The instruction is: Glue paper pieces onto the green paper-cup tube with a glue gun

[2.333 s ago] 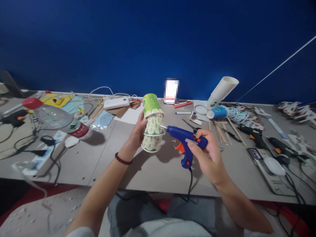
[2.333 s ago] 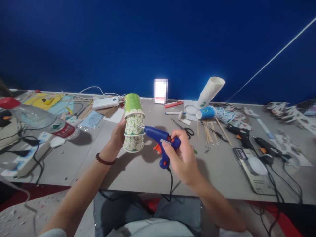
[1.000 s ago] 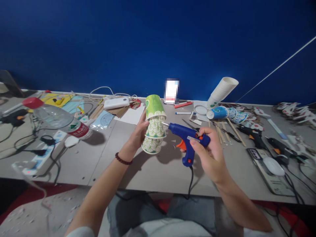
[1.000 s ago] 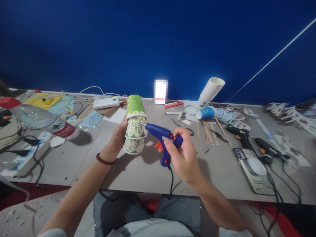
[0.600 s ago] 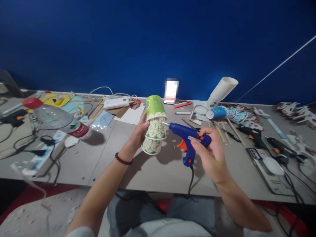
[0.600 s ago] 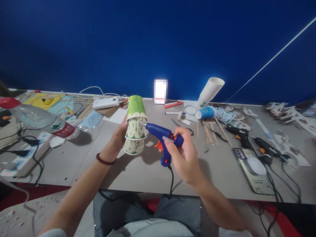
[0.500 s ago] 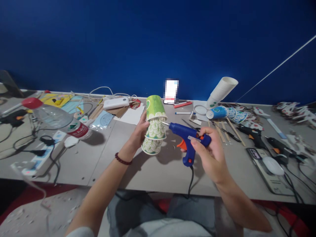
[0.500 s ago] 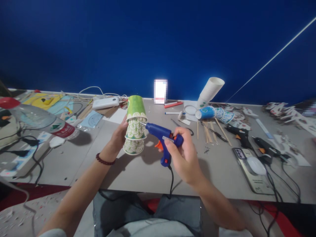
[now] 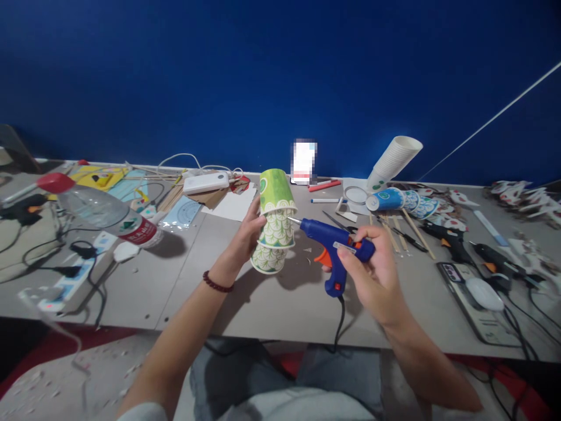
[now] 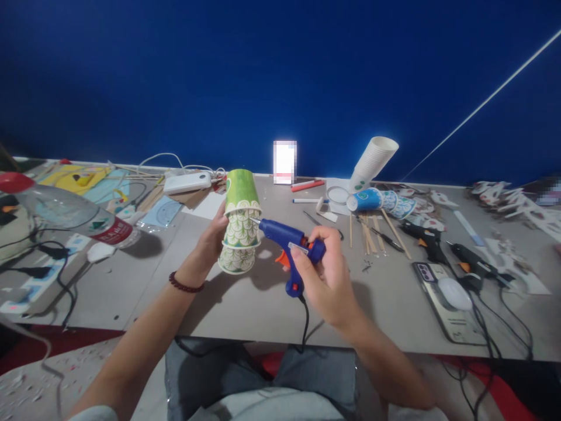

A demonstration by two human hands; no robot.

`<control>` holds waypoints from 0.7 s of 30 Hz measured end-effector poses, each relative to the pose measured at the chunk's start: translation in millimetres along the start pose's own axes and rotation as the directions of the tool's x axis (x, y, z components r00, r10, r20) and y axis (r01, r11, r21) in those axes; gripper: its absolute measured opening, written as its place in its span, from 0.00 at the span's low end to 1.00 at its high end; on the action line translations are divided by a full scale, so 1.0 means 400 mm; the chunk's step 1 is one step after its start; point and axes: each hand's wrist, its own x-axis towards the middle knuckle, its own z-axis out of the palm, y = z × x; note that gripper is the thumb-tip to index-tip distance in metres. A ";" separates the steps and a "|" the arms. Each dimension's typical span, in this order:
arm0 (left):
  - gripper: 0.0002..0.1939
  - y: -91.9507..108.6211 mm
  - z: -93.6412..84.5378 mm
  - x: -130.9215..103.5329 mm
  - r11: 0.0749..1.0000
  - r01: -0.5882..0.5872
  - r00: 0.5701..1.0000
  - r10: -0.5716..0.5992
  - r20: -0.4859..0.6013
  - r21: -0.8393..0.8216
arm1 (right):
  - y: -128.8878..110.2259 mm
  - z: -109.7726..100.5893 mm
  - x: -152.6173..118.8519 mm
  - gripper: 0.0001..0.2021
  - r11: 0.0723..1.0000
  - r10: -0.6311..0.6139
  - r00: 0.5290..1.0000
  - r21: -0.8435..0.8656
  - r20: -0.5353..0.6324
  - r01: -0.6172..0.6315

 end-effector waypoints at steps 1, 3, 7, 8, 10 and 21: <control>0.35 0.000 -0.001 0.000 1.000 0.002 1.000 -0.002 -0.002 0.004 | 0.000 0.000 -0.001 0.14 1.000 0.001 1.000 -0.005 -0.005 -0.001; 0.36 0.000 -0.002 0.001 1.000 0.003 1.000 -0.003 -0.001 0.011 | 0.001 0.001 -0.002 0.15 1.000 0.001 1.000 -0.007 -0.009 -0.001; 0.36 -0.003 -0.005 0.003 1.000 0.002 1.000 -0.002 0.008 0.012 | 0.001 0.000 -0.001 0.16 1.000 0.001 1.000 -0.004 -0.006 -0.001; 0.36 -0.003 -0.005 0.003 1.000 -0.001 1.000 0.001 0.012 0.009 | 0.001 0.000 -0.001 0.16 1.000 0.001 1.000 -0.004 -0.006 -0.001; 0.36 -0.005 -0.006 0.003 1.000 -0.007 1.000 0.007 0.017 0.005 | 0.001 -0.001 -0.001 0.16 1.000 0.002 1.000 -0.004 -0.007 -0.002; 0.37 0.014 -0.018 0.006 0.997 -0.016 1.000 0.015 0.012 0.071 | -0.019 -0.003 0.002 0.28 0.997 -0.026 0.999 -0.074 -0.039 0.023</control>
